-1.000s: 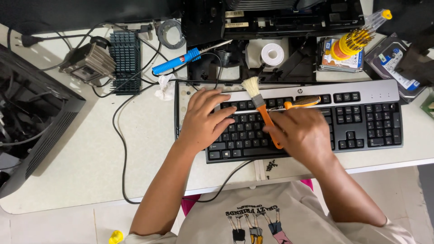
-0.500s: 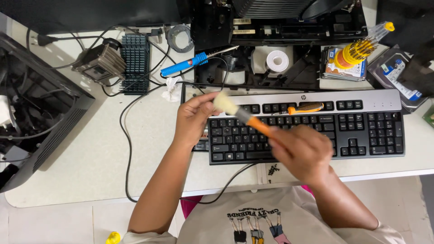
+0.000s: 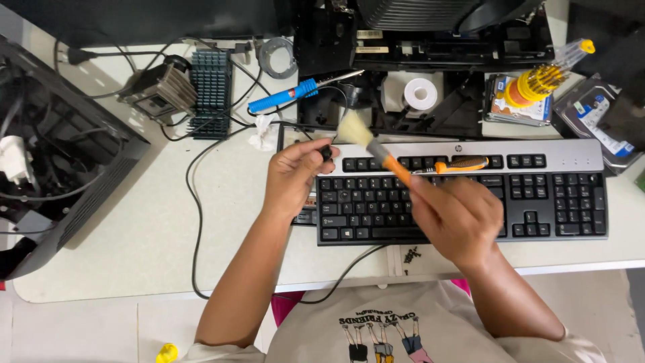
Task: Disassembling and cleaning a computer keyboard using a brush and screwdriver
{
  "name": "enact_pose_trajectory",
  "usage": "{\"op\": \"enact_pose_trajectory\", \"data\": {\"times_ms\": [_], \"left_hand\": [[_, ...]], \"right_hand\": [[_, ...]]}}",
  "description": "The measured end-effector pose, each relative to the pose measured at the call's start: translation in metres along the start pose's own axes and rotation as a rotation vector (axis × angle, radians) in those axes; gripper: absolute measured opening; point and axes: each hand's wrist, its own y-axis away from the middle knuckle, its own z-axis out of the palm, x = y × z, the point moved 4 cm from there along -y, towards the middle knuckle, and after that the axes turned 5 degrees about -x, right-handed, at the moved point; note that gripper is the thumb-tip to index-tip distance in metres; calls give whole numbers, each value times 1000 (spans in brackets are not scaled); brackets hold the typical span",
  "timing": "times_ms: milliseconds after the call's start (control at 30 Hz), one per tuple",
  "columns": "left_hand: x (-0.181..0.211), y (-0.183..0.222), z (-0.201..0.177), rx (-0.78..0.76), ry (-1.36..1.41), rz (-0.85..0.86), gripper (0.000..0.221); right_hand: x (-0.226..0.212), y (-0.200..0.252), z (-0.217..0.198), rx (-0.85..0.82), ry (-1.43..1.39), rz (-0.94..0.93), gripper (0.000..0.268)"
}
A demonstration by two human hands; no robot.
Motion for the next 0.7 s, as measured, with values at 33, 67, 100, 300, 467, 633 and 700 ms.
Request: {"op": "enact_pose_trajectory", "data": {"times_ms": [33,67,100,300,467,633,700], "left_hand": [[1,-3,-1,2,-3,4,30],[-1,-1,-1,10,10,4,29],[-4,1,0,19,22,4,28],[-7,2,-7,2,12,-2,29],[-1,5,1,-31,-38,-19,26],[47,4,37,-260,-484,69,26],[58,6,55,-512,-1043,183,27]], "right_hand": [[-4,-1,3,3,-4,-3,13],[-11,2,3,4,-79,-43,12],[-17,6,2,7,-155,-83,14],[7,23,5,-48,-140,20,19],[7,-4,12,-214,-79,77,14],[41,-13,27,-192,-69,163,21],[42,-21,38,-265,-76,112,19]]}}
